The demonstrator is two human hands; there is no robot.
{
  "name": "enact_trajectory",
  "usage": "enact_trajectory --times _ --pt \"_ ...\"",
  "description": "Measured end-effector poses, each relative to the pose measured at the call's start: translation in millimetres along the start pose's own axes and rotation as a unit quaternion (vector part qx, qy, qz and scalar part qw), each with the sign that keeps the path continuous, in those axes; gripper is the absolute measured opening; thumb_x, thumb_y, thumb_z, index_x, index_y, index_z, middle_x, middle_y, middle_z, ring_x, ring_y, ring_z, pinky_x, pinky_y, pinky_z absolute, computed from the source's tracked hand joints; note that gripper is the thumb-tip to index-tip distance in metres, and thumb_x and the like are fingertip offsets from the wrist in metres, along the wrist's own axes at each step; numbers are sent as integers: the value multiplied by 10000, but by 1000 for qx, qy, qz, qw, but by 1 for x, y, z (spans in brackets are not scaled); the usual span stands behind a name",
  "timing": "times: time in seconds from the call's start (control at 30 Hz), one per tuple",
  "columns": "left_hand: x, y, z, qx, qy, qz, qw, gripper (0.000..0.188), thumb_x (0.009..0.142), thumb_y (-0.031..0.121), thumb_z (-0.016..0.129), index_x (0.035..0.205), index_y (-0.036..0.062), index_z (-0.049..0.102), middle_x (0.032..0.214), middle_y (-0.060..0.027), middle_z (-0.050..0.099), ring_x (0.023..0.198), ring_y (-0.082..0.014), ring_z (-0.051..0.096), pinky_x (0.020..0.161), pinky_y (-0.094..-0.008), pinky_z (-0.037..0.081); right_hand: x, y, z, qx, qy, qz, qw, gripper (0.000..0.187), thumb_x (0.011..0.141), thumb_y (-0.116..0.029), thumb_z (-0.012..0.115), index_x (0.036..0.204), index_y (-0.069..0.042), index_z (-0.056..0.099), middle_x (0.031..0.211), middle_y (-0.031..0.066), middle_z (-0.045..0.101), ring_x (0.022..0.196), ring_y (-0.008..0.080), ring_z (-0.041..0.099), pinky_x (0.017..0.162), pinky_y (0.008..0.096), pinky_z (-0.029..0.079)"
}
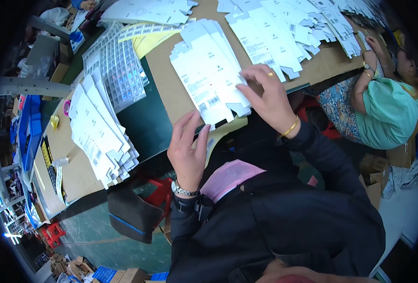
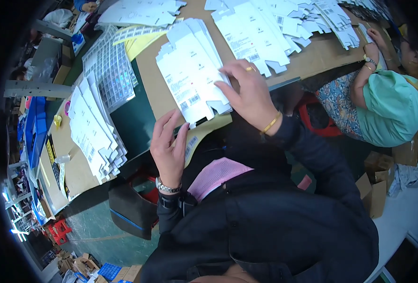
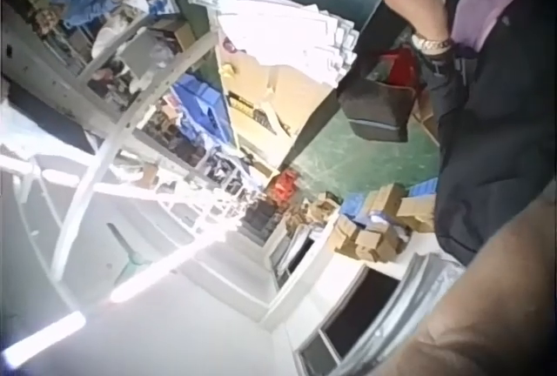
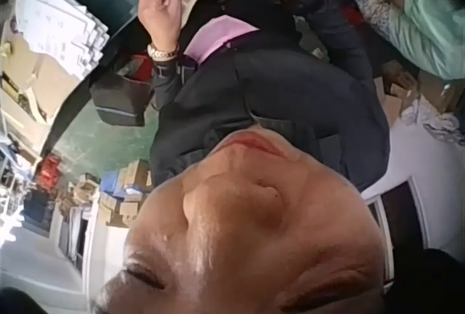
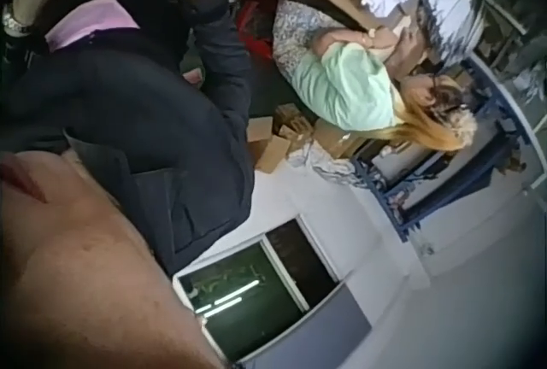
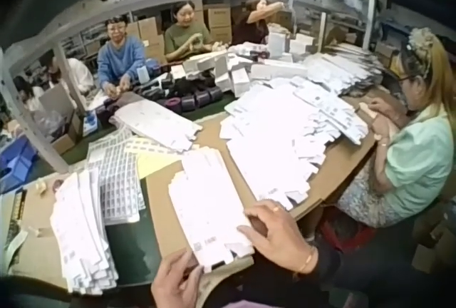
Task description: The person picks up a flat cardboard box and a yellow sheet of stickers, peels a barcode sticker from the sheet, and presses it onto the box. They then pick up a small holographic sticker from a grid and apply it to the same box before setting it aside.
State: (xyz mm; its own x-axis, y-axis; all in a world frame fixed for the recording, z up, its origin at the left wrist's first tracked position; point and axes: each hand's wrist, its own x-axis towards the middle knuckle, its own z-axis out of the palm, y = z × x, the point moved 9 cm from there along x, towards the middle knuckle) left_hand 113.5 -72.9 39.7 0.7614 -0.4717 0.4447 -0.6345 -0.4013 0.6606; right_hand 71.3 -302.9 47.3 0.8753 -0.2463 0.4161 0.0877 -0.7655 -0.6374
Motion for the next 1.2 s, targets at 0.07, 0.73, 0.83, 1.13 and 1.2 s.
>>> enact_trajectory --times 0.07,0.73,0.83,1.13,1.2 --pt "-3 -12 8 -11 -42 -85 995 377 958 158 802 1314 50 741 1307 -103 719 1055 -271 749 854 -346 597 -18 19 -3 -24 -24 101 994 340 954 -158 792 1224 32 712 1283 157 675 1174 347 628 1001 393 519" --pt "-13 -8 18 -14 -44 -80 996 352 1016 95 751 1361 24 728 1318 -129 685 1034 -151 704 772 -278 579 -42 22 1 328 55 227 916 398 1038 -48 707 1419 44 635 887 18 728 676 48 635 587 208 496" --pt "-13 -10 16 -29 -47 -95 994 332 1016 85 750 1341 16 739 1261 -123 703 1015 -142 706 772 -275 576 -43 35 -18 343 107 228 905 384 1047 -45 694 1418 38 639 903 22 730 680 49 640 584 199 494" --pt "-19 -1 12 -98 -57 -126 986 336 968 51 791 1302 24 768 894 -91 768 791 -99 700 738 -261 552 -28 37 -122 -162 268 83 946 417 972 -94 782 1360 14 673 999 102 727 901 204 713 797 336 560" --pt "-16 7 8 -108 -58 -124 985 344 951 56 810 1293 31 775 837 -96 763 754 -102 702 728 -270 553 -34 11 -117 -129 263 11 956 484 921 -112 822 1370 -11 672 1070 125 727 1048 269 694 927 380 538"
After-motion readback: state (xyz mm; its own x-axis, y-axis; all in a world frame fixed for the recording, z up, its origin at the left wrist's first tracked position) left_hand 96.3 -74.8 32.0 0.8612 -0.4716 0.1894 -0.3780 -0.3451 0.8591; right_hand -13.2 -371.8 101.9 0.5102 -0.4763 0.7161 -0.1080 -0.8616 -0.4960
